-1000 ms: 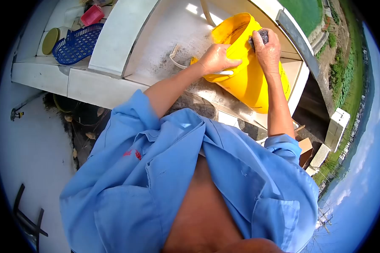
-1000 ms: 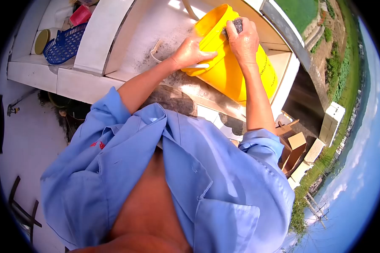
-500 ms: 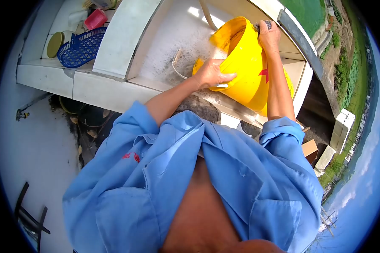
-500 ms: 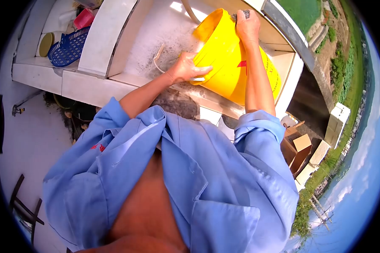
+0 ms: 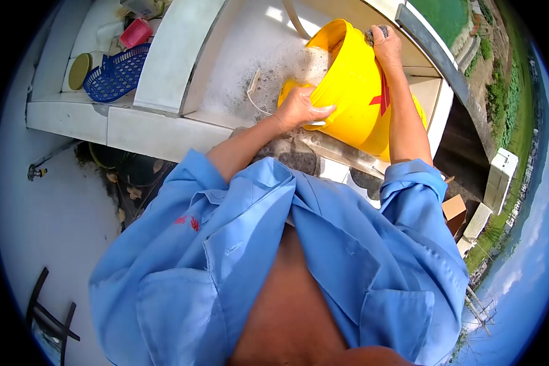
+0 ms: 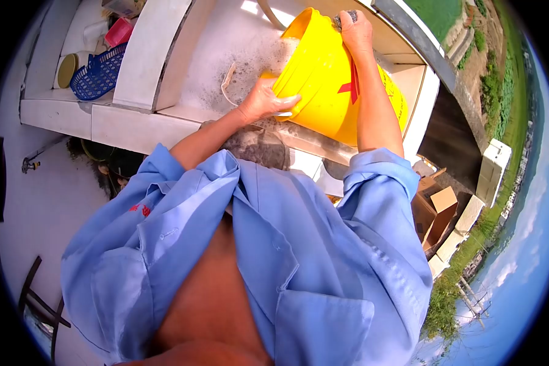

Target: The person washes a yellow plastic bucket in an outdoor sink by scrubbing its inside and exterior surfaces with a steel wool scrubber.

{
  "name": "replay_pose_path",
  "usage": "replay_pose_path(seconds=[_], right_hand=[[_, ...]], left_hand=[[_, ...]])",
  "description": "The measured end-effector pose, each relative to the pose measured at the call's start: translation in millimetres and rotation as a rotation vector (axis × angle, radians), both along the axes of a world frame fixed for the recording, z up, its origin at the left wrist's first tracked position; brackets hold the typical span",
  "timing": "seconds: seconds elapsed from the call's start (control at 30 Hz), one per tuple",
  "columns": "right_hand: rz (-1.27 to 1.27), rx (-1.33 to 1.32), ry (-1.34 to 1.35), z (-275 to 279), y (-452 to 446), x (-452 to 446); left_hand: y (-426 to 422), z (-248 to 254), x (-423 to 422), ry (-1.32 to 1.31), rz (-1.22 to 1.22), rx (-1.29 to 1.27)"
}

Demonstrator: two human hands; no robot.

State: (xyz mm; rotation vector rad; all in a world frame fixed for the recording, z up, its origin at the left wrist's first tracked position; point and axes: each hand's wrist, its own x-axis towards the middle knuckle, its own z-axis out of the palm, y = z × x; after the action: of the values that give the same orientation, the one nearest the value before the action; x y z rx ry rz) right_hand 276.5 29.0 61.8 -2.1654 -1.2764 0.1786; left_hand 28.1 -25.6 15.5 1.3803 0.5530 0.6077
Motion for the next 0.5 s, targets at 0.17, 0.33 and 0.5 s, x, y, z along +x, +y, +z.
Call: replay_pose_path(seconds=[0.17,0.33,0.5], right_hand=[[0.055,0.083,-0.110,13,-24,-29],[0.172,0.251,-0.273,33,-101,-105],[0.286,0.076,0.125,42,-164,-114]], left_hand=[[4,18,9,-0.012,0.002,-0.077],[14,16,21,-0.001,0.060,0.018],[35,29,29,0.003,0.091,0.171]])
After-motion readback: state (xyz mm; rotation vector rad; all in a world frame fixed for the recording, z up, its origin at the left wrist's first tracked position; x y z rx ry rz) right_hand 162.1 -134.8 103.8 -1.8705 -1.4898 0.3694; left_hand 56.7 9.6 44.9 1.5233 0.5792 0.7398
